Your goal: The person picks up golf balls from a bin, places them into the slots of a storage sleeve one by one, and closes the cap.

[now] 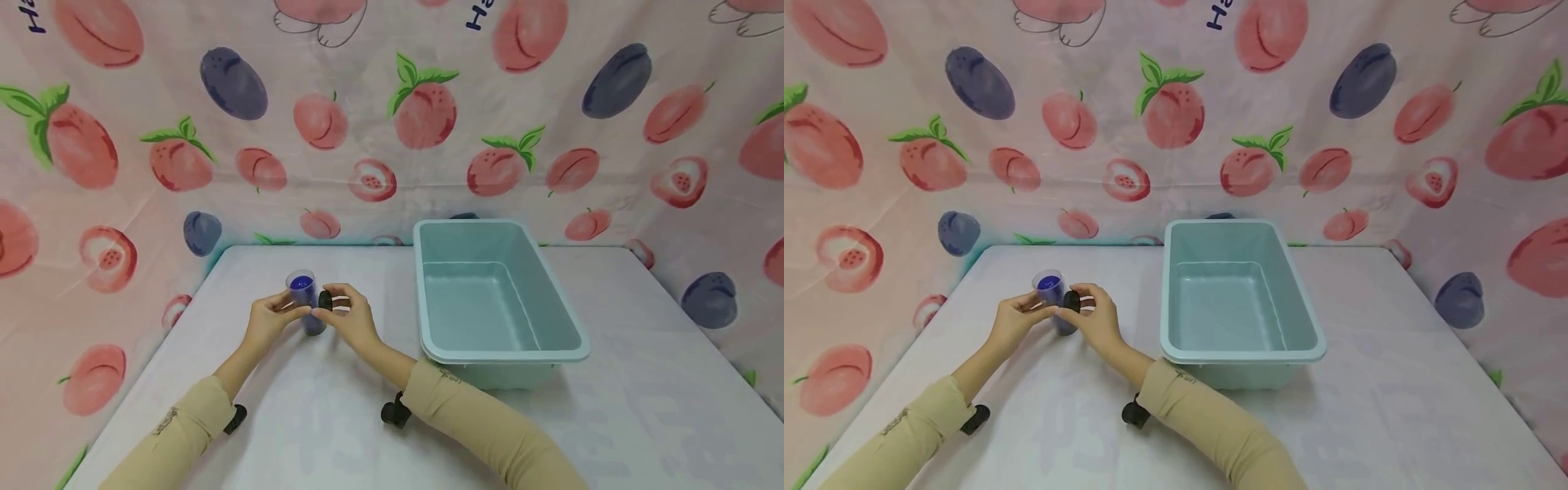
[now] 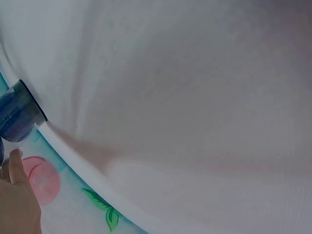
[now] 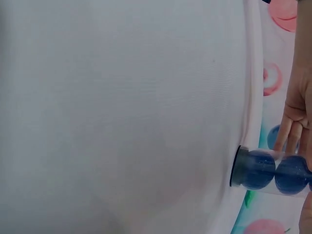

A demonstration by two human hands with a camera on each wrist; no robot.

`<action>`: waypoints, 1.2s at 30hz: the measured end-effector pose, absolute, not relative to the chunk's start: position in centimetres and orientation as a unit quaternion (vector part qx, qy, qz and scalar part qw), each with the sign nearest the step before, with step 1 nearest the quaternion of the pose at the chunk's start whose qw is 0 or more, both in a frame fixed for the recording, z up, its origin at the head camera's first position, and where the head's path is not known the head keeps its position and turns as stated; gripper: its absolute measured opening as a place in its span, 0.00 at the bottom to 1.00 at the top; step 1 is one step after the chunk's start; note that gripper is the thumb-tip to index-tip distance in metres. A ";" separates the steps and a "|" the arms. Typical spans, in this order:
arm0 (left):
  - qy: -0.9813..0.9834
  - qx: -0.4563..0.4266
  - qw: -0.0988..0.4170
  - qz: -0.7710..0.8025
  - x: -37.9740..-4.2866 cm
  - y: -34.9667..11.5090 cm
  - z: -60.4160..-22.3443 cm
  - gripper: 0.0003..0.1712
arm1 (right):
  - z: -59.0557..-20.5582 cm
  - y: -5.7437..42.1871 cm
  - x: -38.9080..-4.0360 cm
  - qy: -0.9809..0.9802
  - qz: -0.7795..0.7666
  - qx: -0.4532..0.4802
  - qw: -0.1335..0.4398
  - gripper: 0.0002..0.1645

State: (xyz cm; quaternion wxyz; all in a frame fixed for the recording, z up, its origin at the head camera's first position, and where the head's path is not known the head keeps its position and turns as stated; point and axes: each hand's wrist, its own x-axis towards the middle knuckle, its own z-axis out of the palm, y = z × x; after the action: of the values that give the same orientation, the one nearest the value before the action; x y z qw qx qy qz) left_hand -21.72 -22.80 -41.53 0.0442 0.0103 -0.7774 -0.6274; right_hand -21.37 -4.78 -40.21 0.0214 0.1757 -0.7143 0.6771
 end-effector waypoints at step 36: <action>-0.784 0.008 0.061 -0.617 -21.7 -22.8 -41.7 0.30 | -36.5 -7.5 -24.6 -0.749 0.603 0.258 0.089 0.27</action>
State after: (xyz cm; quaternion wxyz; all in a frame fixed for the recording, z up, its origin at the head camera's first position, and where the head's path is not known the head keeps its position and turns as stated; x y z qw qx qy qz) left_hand -21.73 -22.76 -41.72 0.0611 0.0080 -0.7844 -0.6172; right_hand -24.64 -7.51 -36.46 0.0893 0.2581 -0.7493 0.6033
